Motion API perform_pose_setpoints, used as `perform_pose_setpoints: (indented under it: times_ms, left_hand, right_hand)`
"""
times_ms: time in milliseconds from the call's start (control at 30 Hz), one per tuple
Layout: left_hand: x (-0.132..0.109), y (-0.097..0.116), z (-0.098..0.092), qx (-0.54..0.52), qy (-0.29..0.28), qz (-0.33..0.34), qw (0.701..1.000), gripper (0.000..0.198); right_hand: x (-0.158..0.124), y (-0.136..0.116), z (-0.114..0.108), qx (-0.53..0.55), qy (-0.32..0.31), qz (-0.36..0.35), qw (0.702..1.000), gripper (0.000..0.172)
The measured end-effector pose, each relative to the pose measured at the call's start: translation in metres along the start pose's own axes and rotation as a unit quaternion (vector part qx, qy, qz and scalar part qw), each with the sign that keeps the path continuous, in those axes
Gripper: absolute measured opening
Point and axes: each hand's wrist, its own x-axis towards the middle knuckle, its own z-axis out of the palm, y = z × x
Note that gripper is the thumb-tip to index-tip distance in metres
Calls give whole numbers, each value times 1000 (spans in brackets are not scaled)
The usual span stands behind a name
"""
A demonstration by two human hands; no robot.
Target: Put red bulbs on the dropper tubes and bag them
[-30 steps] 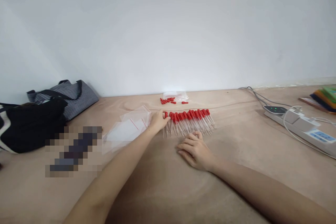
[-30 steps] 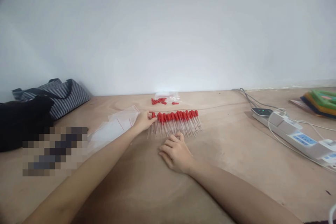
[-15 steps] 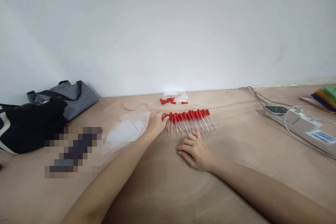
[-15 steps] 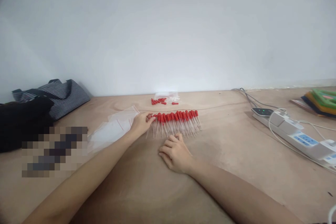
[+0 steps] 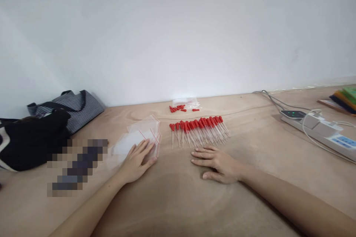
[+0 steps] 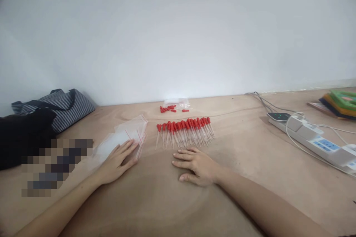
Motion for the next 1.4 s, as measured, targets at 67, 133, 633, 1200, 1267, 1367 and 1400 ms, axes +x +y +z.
perform_pose_setpoints:
  times_ms: [67, 133, 633, 1200, 1267, 1367, 1400]
  left_hand:
    - [1, 4, 1, -7, -14, -8, 1000, 57]
    - [4, 6, 1, -18, 3, -28, 999, 54]
    - [13, 5, -1, 64, 159, -101, 980, 34]
    - [-10, 109, -20, -106, 72, 177, 976, 20]
    - [-2, 105, -22, -109, 28, 167, 979, 33]
    - [5, 102, -18, -106, -45, 131, 985, 63]
    - [5, 103, -15, -111, -69, 117, 984, 68]
  right_hand:
    - [0, 1, 0, 14, -13, 7, 1000, 52]
    - [2, 1, 0, 26, -16, 11, 999, 53]
    - [5, 5, 0, 55, 13, 3, 998, 49]
    - [8, 5, 11, -21, 136, 17, 990, 34]
    - [9, 3, 9, -18, 121, 16, 992, 35]
    - [12, 0, 6, -11, 95, 13, 995, 38]
    - [13, -1, 6, -9, 86, 10, 996, 40]
